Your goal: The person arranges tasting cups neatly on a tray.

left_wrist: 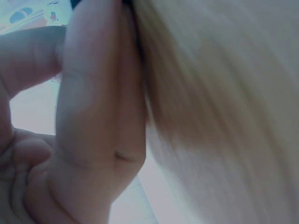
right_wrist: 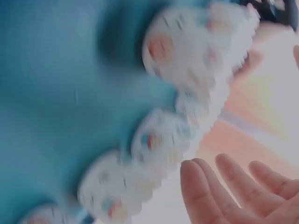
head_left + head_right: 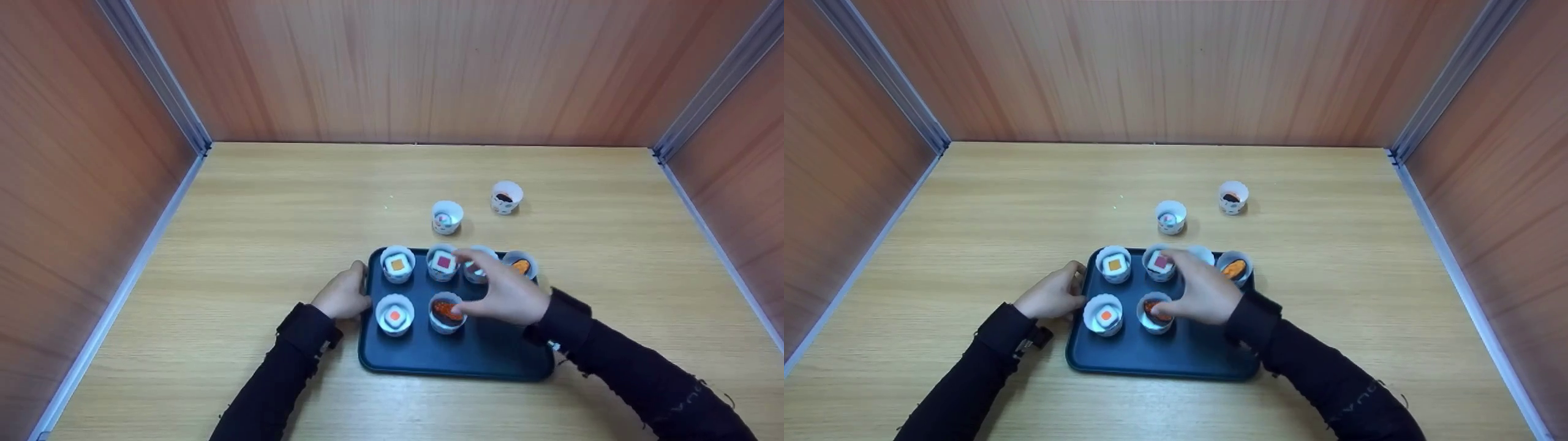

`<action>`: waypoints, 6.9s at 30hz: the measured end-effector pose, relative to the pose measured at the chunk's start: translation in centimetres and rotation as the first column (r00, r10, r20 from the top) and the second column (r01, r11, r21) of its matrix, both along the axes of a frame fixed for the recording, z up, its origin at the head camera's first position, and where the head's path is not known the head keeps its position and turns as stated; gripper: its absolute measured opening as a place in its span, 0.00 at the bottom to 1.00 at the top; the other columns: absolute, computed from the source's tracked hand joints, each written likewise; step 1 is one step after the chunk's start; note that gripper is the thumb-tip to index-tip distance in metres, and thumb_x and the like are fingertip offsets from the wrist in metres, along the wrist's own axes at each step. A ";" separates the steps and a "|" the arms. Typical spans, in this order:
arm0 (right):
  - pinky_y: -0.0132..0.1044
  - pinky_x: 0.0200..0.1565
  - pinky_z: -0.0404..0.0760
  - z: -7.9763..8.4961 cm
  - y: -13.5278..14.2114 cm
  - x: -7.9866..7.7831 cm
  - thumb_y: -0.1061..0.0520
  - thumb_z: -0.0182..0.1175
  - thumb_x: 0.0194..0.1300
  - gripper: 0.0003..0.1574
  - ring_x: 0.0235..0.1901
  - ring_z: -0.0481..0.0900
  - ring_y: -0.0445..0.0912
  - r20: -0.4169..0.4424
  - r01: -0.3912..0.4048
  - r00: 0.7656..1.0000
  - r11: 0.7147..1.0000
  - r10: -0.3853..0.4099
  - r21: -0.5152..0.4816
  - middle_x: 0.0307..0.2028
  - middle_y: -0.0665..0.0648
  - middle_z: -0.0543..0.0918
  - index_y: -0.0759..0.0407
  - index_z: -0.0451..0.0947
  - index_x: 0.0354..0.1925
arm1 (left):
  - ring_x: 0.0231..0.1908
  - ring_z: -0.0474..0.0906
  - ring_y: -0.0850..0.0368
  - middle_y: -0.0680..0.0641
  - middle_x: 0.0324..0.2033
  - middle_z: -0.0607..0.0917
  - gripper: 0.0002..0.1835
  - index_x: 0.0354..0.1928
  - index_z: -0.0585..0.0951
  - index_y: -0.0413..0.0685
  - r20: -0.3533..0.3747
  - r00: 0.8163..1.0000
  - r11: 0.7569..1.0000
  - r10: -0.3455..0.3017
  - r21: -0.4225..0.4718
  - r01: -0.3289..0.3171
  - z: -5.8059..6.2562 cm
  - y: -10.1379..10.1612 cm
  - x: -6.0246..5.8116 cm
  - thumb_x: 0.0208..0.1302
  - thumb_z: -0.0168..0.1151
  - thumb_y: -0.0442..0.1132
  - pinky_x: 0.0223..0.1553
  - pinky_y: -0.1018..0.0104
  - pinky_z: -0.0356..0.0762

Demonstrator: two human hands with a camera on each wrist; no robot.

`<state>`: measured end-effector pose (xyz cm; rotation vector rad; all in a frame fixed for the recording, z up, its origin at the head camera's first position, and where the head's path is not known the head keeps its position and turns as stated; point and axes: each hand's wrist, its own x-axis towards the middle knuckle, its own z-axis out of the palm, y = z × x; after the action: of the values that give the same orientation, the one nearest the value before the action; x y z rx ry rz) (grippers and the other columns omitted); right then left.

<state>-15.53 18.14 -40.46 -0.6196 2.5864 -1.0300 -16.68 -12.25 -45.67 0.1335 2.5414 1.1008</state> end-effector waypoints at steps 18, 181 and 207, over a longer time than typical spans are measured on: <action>0.61 0.71 0.56 0.0 8.7 -10.2 0.46 0.72 0.55 0.66 0.75 0.49 0.62 -0.144 0.240 0.955 0.960 -0.260 -0.147 0.77 0.62 0.47 0.52 0.42 0.78 | 0.21 0.77 0.54 0.47 0.27 0.75 0.21 0.54 0.69 0.40 0.010 1.000 1.000 0.004 0.007 -0.004 0.0 -0.3 -0.1 0.58 0.60 0.29 0.19 0.65 0.78; 0.52 0.69 0.66 0.4 -3.8 -16.7 0.53 0.68 0.60 0.56 0.71 0.60 0.57 0.037 -0.051 0.998 0.940 0.041 0.336 0.76 0.63 0.51 0.51 0.48 0.77 | 0.17 0.77 0.55 0.46 0.26 0.76 0.22 0.56 0.68 0.41 0.024 1.000 0.999 -0.016 0.038 0.015 0.0 0.1 0.3 0.60 0.61 0.31 0.21 0.63 0.79; 0.49 0.59 0.74 -0.8 -2.8 -16.1 0.60 0.67 0.57 0.36 0.53 0.73 0.54 0.057 0.048 0.996 0.929 -0.074 0.367 0.56 0.60 0.77 0.54 0.66 0.62 | 0.17 0.75 0.56 0.48 0.23 0.74 0.22 0.56 0.69 0.41 0.021 0.999 0.999 -0.024 0.033 0.023 0.1 0.4 0.4 0.61 0.61 0.31 0.18 0.65 0.76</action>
<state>-31.67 15.36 -41.30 -0.4016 2.6497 -0.5477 -16.26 -11.84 -45.58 0.1592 2.4975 1.1293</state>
